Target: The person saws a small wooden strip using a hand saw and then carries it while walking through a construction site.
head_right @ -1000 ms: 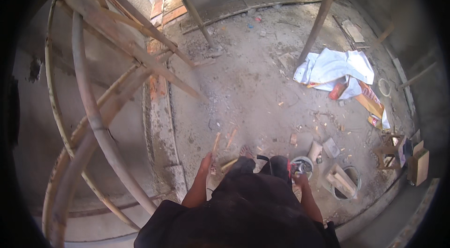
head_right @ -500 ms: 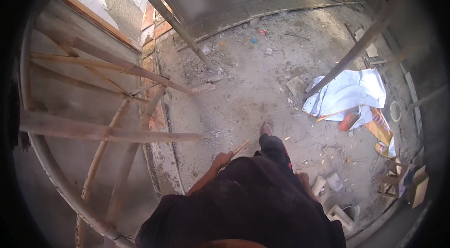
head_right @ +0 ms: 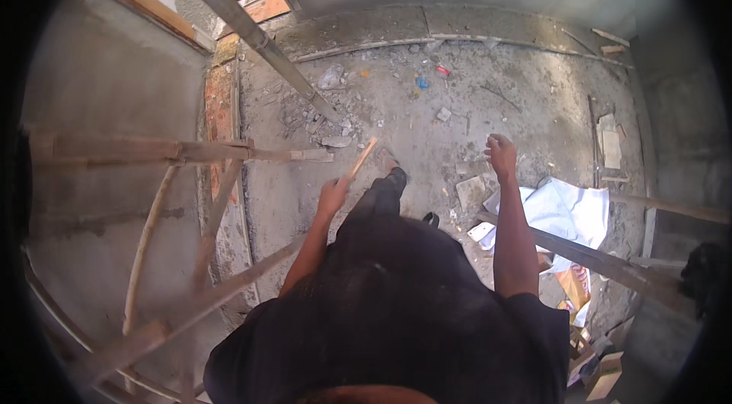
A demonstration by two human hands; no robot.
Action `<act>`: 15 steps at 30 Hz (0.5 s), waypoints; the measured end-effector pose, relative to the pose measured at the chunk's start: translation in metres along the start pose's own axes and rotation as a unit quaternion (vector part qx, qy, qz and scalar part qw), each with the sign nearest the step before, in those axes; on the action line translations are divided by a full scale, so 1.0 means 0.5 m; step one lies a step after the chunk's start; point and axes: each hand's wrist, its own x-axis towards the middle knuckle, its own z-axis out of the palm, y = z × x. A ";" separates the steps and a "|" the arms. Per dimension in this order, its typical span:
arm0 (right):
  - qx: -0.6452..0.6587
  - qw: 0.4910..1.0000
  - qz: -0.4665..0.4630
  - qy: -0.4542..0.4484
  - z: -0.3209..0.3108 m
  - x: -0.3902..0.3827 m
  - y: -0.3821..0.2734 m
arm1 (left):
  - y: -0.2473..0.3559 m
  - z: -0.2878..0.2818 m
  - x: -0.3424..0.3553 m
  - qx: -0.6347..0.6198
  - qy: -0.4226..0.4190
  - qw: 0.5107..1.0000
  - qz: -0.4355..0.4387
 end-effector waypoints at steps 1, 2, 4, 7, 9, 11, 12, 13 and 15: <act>-0.006 1.000 -0.013 -0.001 0.015 0.038 0.010 | 0.028 -0.006 0.045 0.002 -0.005 1.000 -0.002; -0.134 0.990 -0.045 -0.020 0.032 0.060 0.037 | 0.067 -0.017 0.097 -0.014 -0.022 1.000 0.004; -0.149 0.988 -0.004 0.031 0.002 0.094 0.211 | 0.188 0.020 0.204 -0.017 -0.066 0.993 0.093; -0.458 0.852 -0.076 -0.242 0.063 0.024 0.286 | 0.337 -0.041 0.353 0.033 -0.052 0.979 0.197; -0.449 0.842 0.008 -0.299 0.063 0.028 0.310 | 0.485 -0.064 0.434 0.000 -0.060 0.964 0.260; -0.414 0.854 0.073 -0.306 0.081 0.074 0.299 | 0.614 -0.100 0.498 -0.035 -0.060 0.942 0.327; -0.406 0.857 0.085 -0.307 0.094 0.113 0.293 | 0.675 -0.116 0.528 -0.066 -0.049 0.930 0.357; -0.399 0.859 0.089 -0.309 0.118 0.159 0.287 | 0.727 -0.138 0.558 -0.094 -0.034 0.917 0.385; -0.395 0.858 0.083 -0.319 0.171 0.261 0.286 | 0.804 -0.180 0.638 -0.133 -0.023 0.899 0.416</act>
